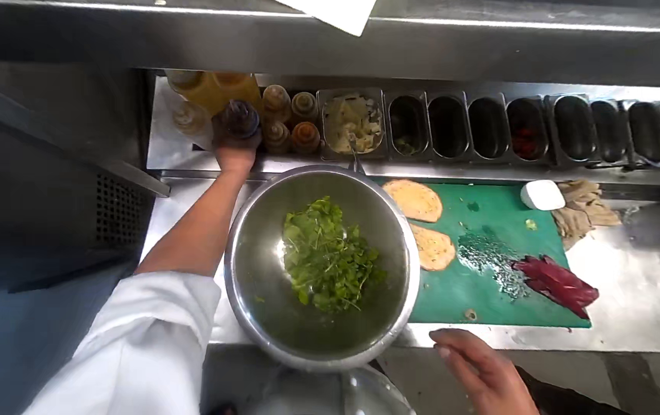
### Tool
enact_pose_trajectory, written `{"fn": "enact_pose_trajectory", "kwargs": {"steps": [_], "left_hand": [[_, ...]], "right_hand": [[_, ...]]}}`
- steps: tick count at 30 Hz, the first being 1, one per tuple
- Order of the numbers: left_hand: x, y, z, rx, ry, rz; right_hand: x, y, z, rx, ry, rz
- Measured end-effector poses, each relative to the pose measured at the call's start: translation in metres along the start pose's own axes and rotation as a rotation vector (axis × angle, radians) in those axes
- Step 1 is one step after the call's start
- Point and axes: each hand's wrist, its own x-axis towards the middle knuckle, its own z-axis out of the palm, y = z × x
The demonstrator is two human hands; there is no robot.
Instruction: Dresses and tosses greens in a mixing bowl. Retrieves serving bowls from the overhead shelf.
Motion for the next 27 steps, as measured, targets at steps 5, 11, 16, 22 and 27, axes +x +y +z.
{"fn": "enact_pose_trajectory", "kwargs": {"steps": [5,11,16,22,27], "left_hand": [[-0.044,0.056,-0.077,-0.157,0.162,0.152],[-0.112,0.126,-0.191,-0.652,0.361,0.474],[-0.214,0.094,-0.185,-0.763,0.208,-0.251],[-0.242,0.131,-0.278,-0.853,0.037,-0.106],[-0.271,0.138,-0.272,-0.886,-0.001,0.017]], "right_hand": [[-0.019,0.03,-0.028,-0.002,-0.041,0.033],[-0.011,0.054,-0.051,0.064,-0.103,-0.023],[0.001,0.06,-0.054,0.066,-0.198,-0.084],[0.015,0.07,-0.058,0.054,-0.218,-0.145],[0.023,0.066,-0.042,0.065,-0.237,-0.174]]}}
